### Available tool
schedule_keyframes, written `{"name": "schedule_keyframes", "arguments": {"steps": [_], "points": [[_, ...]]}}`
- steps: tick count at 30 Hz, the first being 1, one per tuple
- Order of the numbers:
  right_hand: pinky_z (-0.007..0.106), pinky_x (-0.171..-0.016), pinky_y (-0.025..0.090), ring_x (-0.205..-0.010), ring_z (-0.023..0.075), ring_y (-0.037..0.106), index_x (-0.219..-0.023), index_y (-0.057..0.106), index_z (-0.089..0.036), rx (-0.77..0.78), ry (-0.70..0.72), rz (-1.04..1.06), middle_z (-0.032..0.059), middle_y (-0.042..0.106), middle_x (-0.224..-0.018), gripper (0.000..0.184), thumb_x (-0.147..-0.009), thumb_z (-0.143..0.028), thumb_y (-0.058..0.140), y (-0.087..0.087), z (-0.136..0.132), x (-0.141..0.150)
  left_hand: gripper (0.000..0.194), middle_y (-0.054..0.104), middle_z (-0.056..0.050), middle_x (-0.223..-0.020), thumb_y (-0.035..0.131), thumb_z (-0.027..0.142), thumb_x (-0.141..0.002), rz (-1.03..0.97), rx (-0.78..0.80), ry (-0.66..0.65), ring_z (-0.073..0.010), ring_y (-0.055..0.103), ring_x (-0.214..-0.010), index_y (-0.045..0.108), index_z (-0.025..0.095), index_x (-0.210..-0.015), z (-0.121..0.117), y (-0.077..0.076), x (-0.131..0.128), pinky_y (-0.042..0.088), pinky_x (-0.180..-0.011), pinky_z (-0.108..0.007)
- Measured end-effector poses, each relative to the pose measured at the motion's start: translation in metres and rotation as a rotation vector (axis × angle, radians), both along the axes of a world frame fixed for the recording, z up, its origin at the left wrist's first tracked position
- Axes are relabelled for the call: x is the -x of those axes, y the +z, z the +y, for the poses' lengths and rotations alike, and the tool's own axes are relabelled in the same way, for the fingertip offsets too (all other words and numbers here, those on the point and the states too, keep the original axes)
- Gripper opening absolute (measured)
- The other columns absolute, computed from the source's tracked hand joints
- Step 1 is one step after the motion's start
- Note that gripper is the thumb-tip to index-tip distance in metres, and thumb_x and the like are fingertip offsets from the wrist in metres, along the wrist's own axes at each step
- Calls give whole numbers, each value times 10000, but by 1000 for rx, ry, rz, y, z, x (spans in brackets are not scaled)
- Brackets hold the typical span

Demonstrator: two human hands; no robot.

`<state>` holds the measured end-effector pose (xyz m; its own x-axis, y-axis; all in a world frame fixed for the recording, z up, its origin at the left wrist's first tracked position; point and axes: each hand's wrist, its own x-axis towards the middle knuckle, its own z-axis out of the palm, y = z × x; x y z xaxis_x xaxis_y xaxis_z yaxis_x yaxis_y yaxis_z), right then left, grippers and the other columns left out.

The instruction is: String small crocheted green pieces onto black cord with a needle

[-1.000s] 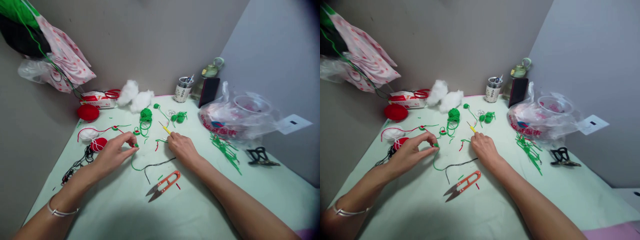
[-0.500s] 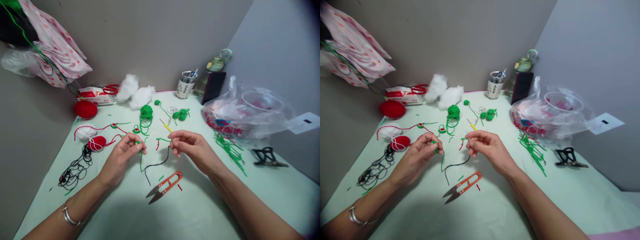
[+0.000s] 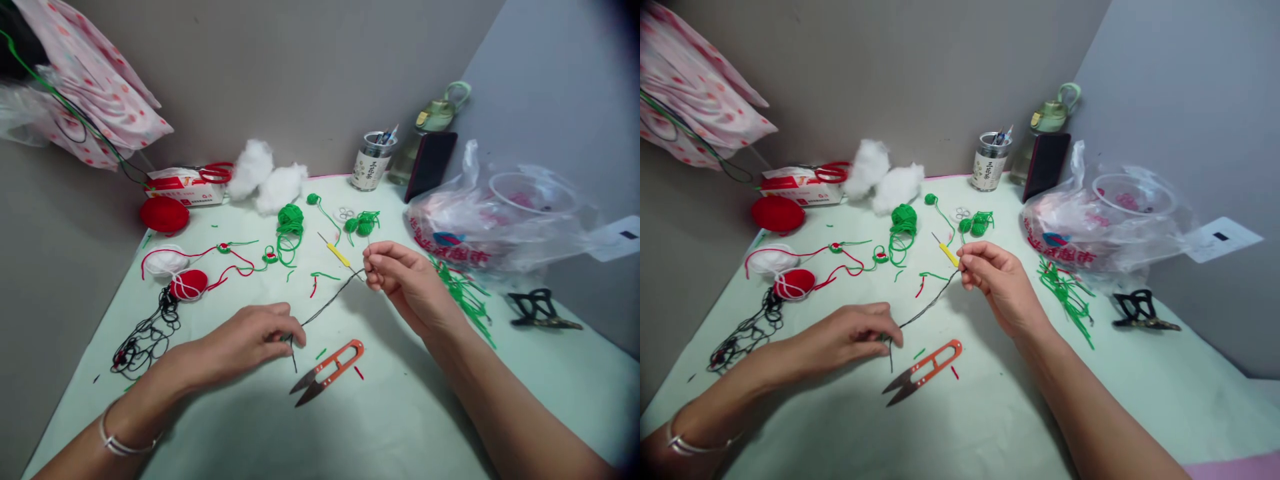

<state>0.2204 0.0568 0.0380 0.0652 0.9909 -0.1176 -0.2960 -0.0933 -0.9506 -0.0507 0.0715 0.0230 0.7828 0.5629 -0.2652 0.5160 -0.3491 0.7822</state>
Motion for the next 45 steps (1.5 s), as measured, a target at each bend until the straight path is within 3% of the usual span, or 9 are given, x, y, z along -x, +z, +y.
{"name": "schedule_keyframes", "arguments": {"steps": [4,11,15,17,21,28,35,39,45], "points": [[140,-511,441,-572,49,539,-814,699,-154,-4,-22,21,1,626,-727,144,-762,-251,792,0,2,-1,196,509,6,-830,526,253,-955,124,-180,-90,-139,516,-757,697,227,-864,-2,-6,-3,365,-688,-256],[98,-399,354,-548,27,456,-784,657,-174,-66,-275,132,-3,626,-838,146,-754,-231,788,10,12,-32,175,546,-3,-892,496,241,-959,169,-148,-77,-150,533,-794,656,221,-890,-3,-3,-2,388,-725,-266],[106,-402,360,-542,31,430,-763,641,-186,-93,-321,148,-21,585,-794,141,-744,-196,780,14,13,-43,151,552,-4,-891,520,256,-943,144,-109,-54,-160,530,-804,656,221,-889,-4,-3,-3,398,-740,-282],[122,-400,346,-528,39,423,-786,640,-196,-74,-293,139,-31,561,-736,154,-742,-224,784,14,11,-39,122,563,-3,-921,565,311,-925,73,-25,33,-164,520,-805,643,236,-980,-6,0,-2,414,-739,-289],[162,-400,282,-472,44,371,-845,643,-199,-27,-173,58,-52,512,-625,201,-753,-304,788,9,4,-17,322,591,-38,-1082,502,370,-975,-204,247,274,-167,542,-855,537,281,-1283,-7,8,-1,457,-797,-319],[198,-436,225,-463,64,352,-871,628,-190,4,153,-202,-65,452,-530,220,-874,-401,692,-2,-13,16,268,658,-97,-1185,546,295,-985,-677,674,416,-227,694,-1023,528,240,-1246,-9,-1,-11,530,-859,-340],[221,-509,305,-540,87,389,-894,678,-187,-155,338,-542,-47,450,-576,191,-939,-357,607,1,-31,33,139,710,-49,-983,632,307,-938,-666,652,519,-166,702,-891,635,181,-997,-12,-8,-16,545,-823,-293],[223,-501,288,-526,83,343,-898,690,-177,-240,358,-709,-45,446,-581,188,-955,-305,565,-5,-35,39,221,688,4,-745,709,309,-879,-626,596,600,-127,663,-698,637,184,-1046,-12,-9,-18,528,-732,-265],[217,-498,300,-516,81,347,-919,691,-177,-289,334,-771,-42,460,-579,193,-961,-308,556,-10,-37,40,206,706,0,-727,723,333,-860,-642,627,630,-141,676,-676,612,185,-950,-13,-10,-21,529,-715,-278]]}}
